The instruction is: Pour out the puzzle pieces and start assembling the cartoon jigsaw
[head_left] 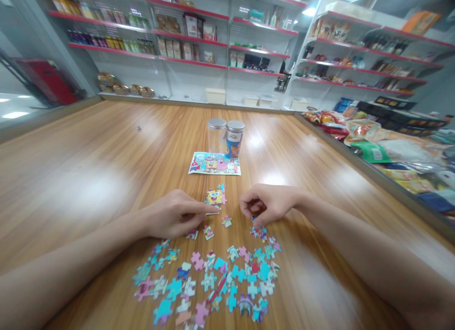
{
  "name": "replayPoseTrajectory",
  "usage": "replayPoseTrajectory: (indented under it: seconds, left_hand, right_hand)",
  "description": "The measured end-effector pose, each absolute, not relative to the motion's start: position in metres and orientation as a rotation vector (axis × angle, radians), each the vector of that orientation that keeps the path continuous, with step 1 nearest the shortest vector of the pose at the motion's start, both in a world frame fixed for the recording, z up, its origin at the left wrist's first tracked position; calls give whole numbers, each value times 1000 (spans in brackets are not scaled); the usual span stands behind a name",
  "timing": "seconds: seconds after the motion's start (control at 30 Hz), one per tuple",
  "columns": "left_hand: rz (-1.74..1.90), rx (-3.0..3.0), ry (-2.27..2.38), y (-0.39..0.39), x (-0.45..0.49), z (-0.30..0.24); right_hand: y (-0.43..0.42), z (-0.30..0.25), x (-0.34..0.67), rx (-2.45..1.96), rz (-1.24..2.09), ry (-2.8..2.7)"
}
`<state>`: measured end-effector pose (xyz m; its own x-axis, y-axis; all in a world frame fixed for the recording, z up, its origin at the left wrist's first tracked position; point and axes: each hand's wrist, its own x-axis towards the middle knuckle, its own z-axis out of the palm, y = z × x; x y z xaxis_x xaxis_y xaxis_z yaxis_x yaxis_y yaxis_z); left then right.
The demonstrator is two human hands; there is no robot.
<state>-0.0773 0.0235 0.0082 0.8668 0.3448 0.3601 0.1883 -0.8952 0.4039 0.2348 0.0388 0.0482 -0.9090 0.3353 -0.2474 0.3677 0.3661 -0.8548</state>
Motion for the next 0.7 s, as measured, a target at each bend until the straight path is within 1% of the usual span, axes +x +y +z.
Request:
replayPoseTrajectory:
  seconds: [0.13, 0.23, 0.3, 0.4, 0.53, 0.6, 0.7]
  left_hand:
    - [588, 2695, 413, 23, -78, 8]
    - [562, 2709, 416, 23, -78, 6]
    - [554, 2719, 417, 24, -78, 5]
    - [567, 2726, 419, 24, -78, 5]
    - [555, 2729, 424, 23, -78, 7]
    - [546, 2728, 429, 23, -77, 7]
    - [545, 2735, 431, 23, -78, 7]
  right_hand:
    - [30, 54, 229, 686, -1322, 2674]
    - [20, 53, 221, 785, -1071, 2744]
    - [15, 52, 217, 861, -972, 2786]
    - [14, 51, 216, 897, -992, 2797]
    - [24, 54, 226, 751, -1245, 2655]
    - [28, 55, 229, 693, -1320, 2588]
    - [26, 54, 227, 763, -1250, 2613]
